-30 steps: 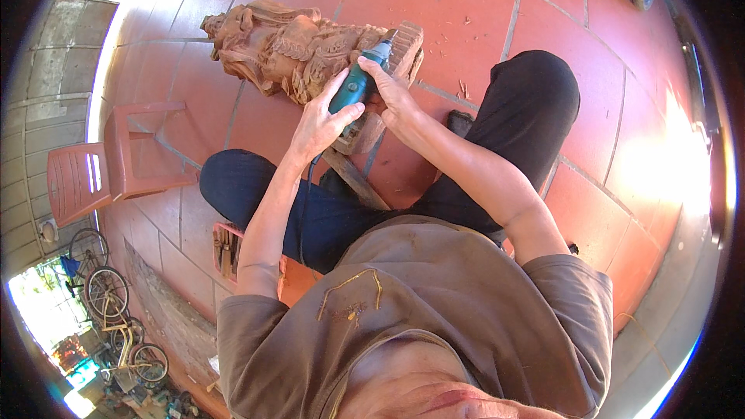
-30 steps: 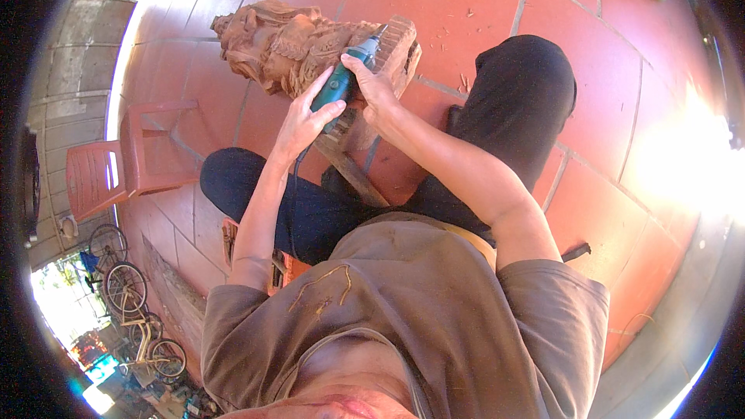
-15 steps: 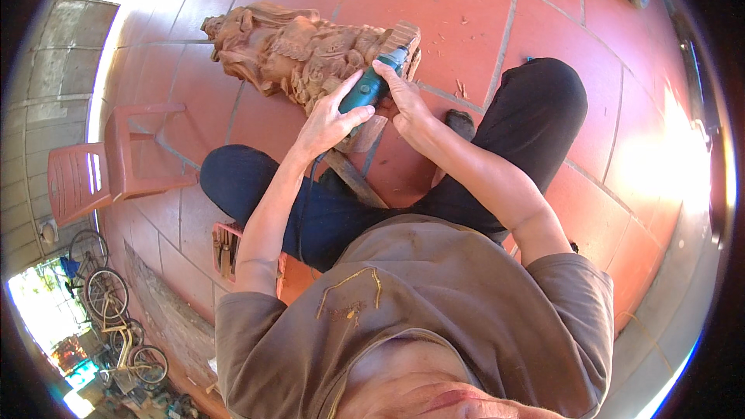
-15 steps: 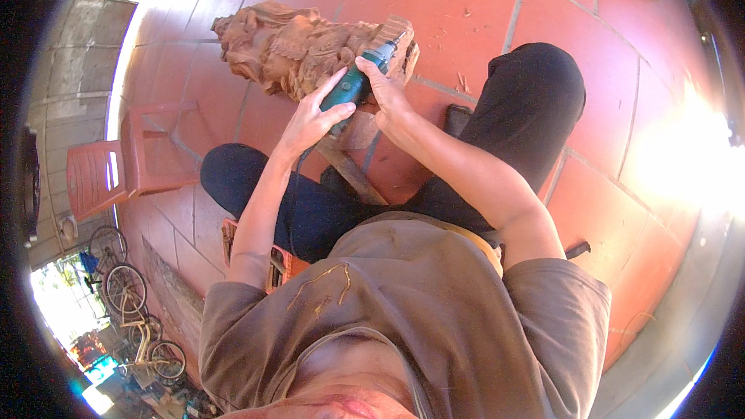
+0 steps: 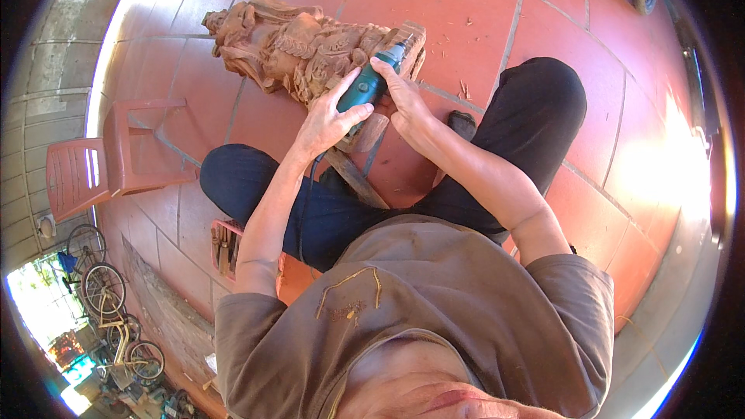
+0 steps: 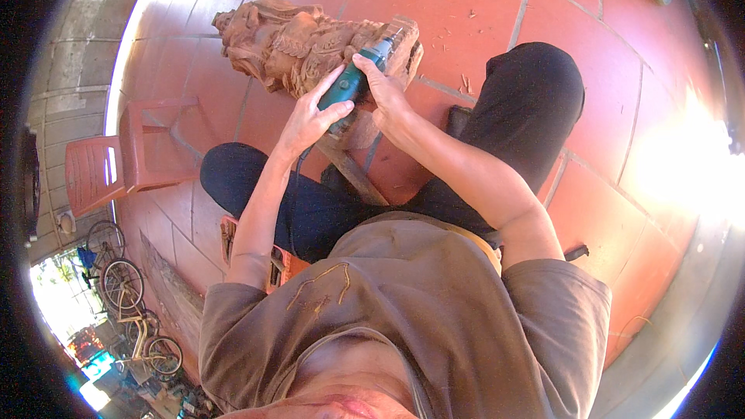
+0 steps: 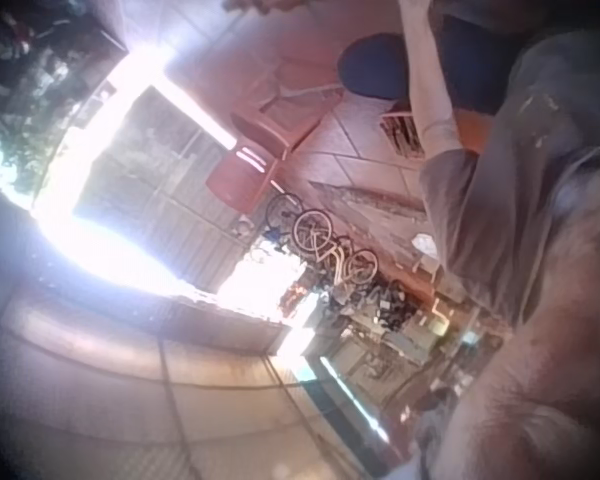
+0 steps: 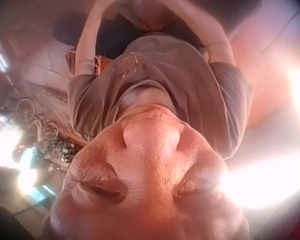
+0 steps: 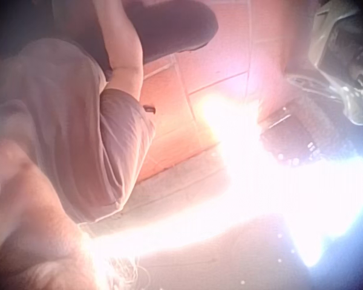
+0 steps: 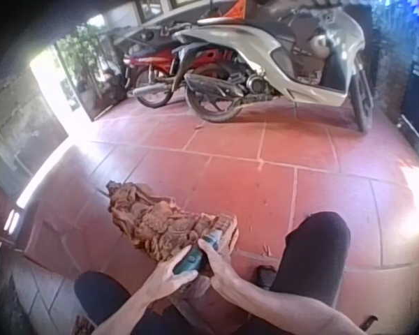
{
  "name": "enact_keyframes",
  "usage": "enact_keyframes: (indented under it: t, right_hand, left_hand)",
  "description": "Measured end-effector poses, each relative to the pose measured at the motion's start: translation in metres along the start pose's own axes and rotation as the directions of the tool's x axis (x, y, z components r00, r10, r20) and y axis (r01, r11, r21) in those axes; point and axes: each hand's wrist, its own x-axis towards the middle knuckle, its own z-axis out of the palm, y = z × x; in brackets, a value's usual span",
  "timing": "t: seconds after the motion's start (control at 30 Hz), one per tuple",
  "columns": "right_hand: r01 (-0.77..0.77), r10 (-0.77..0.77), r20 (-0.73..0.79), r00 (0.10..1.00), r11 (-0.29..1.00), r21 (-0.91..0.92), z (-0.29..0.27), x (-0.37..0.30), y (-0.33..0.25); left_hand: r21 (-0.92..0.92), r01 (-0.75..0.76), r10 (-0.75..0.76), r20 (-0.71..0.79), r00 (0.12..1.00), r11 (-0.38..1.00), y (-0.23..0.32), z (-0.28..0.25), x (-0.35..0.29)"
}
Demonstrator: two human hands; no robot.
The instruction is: The person sits on the floor and uses a handheld rotary tool to carve details into a large wooden sculpture. They hold the tool with both hands and work on the surface of the piece, then set the tool down and inspect the carved area with their hands.
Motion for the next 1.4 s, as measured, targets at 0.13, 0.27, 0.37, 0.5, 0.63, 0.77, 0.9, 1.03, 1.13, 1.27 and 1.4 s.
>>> enact_keyframes:
  t: [0.13,0.27,0.37,0.5,0.63,0.77,0.9,1.03,1.13,1.27,1.4]
  right_hand:
    - [0.011,-0.011,0.004,1.0,1.0,0.003,0.006,0.005,0.002]
    - [-0.005,0.005,0.007,1.0,0.999,-0.034,0.009,0.016,0.005]
    - [-0.011,0.011,-0.008,1.0,0.999,-0.038,0.011,0.021,0.007]
    - [0.004,-0.004,0.025,1.0,1.0,-0.02,0.008,0.024,0.009]
    - [-0.011,0.012,0.008,1.0,0.999,-0.03,0.005,0.017,0.005]
    - [0.003,-0.003,0.026,1.0,1.0,0.006,0.0,0.011,0.003]
    - [-0.003,0.003,0.007,1.0,1.0,0.021,-0.003,0.006,0.004]
    - [0.041,-0.041,0.002,0.999,0.999,0.033,-0.006,0.002,0.0]
    - [0.091,-0.105,0.071,0.992,0.98,0.178,-0.009,0.011,0.005]
    - [0.151,-0.165,0.054,0.985,0.966,0.21,-0.005,0.03,0.034]
    - [0.037,-0.039,0.082,0.996,0.999,0.023,-0.01,0.011,0.019]
  left_hand:
    - [-0.001,0.046,-0.046,-0.011,0.999,0.999,0.001,-0.003,0.0]
    - [0.012,0.049,-0.049,-0.052,0.997,0.999,-0.004,-0.005,0.0]
    - [0.005,0.066,-0.066,-0.065,0.996,0.998,-0.005,-0.006,0.0]
    - [-0.004,0.077,-0.077,-0.054,0.996,0.997,0.0,-0.006,-0.001]
    - [0.008,0.064,-0.063,-0.042,0.997,0.998,0.001,-0.003,-0.001]
    - [0.023,0.064,-0.064,-0.004,0.998,0.998,0.003,-0.002,0.0]
    - [0.019,0.028,-0.028,0.005,1.0,0.999,0.002,-0.001,-0.003]
    - [0.064,-0.001,0.0,0.017,1.0,0.998,0.003,0.001,0.0]
    - [0.047,-0.047,0.043,0.071,0.997,0.998,0.003,0.004,0.005]
    - [-0.122,-0.033,0.038,0.044,0.998,0.992,0.005,0.005,-0.007]
    - [-0.092,-0.043,0.05,0.073,0.996,0.995,0.023,0.008,-0.009]
